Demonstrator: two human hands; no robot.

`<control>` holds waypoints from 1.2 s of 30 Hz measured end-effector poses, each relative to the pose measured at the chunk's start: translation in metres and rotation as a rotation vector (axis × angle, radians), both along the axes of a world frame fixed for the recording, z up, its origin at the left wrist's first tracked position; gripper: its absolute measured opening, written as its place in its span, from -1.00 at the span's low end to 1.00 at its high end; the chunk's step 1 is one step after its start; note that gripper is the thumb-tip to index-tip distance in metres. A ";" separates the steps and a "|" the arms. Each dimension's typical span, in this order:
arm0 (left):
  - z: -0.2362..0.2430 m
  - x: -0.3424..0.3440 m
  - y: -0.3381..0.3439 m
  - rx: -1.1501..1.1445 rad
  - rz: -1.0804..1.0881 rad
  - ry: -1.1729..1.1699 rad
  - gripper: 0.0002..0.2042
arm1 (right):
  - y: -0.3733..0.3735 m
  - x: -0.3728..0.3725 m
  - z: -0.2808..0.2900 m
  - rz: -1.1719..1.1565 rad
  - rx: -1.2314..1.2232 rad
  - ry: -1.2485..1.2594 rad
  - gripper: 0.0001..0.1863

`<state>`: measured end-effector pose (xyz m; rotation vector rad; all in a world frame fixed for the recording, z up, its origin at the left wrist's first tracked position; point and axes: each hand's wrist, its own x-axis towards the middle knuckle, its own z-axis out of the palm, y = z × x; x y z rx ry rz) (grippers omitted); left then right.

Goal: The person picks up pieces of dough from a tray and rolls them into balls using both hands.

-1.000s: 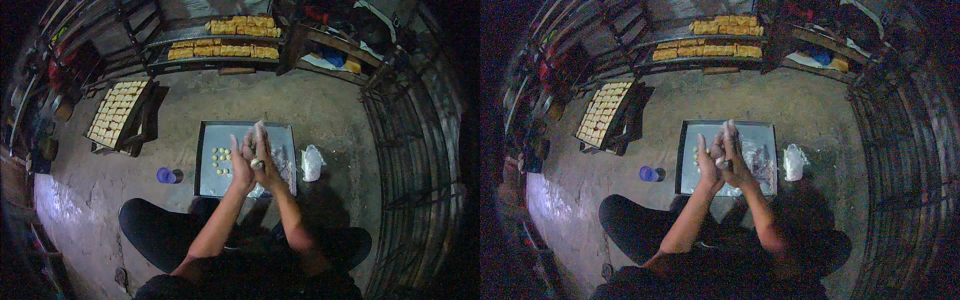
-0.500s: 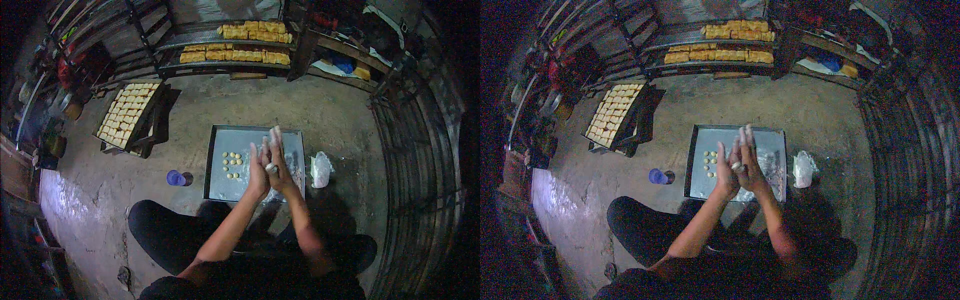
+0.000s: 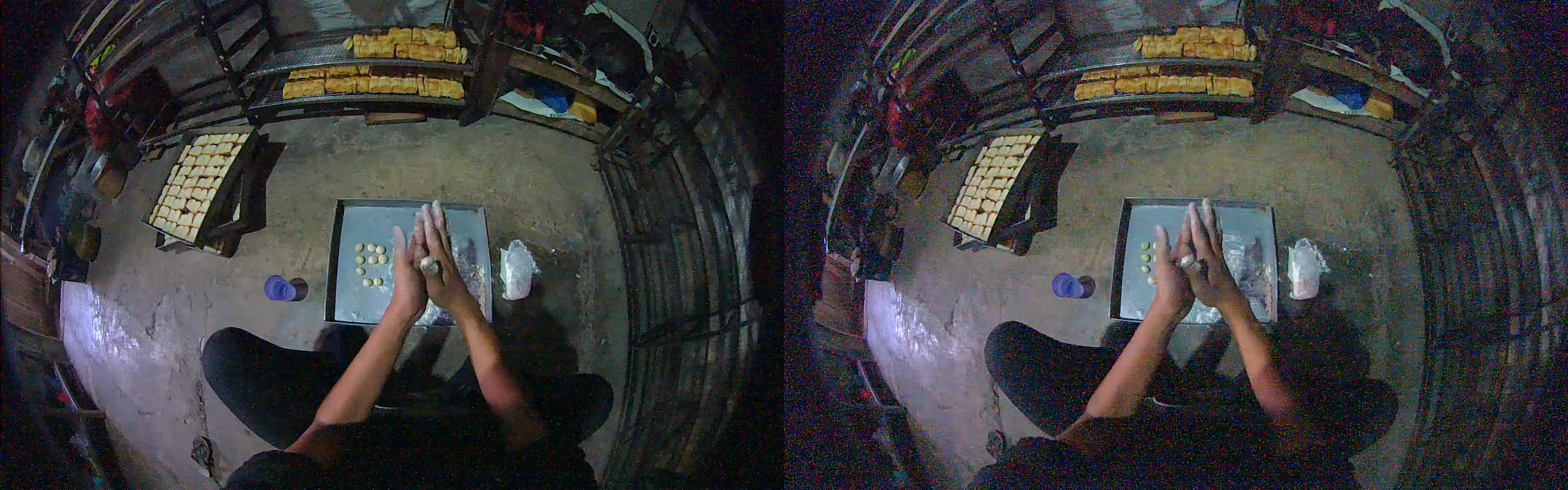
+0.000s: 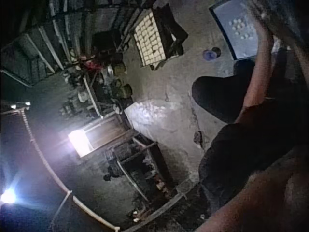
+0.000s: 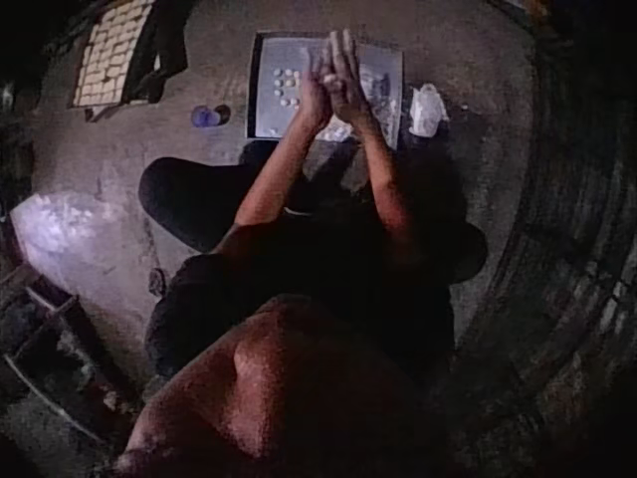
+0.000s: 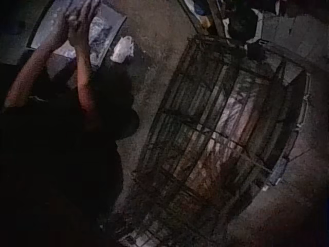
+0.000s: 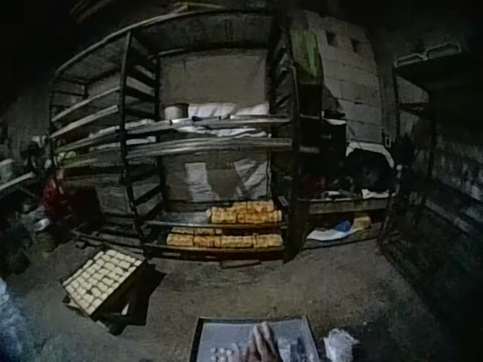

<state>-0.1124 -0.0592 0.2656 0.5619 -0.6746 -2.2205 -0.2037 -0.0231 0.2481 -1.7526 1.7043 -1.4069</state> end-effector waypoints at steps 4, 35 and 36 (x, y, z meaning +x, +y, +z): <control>0.020 0.007 -0.016 0.062 0.115 0.109 -0.17 | 0.003 0.023 0.020 0.139 -0.087 -0.007 0.07; 0.008 -0.006 0.006 -0.071 -0.017 -0.039 -0.15 | 0.001 0.004 0.025 -0.015 -0.107 -0.091 0.09; 0.007 0.003 0.000 -0.058 0.023 -0.021 -0.17 | 0.000 0.011 0.018 0.034 -0.104 -0.095 0.09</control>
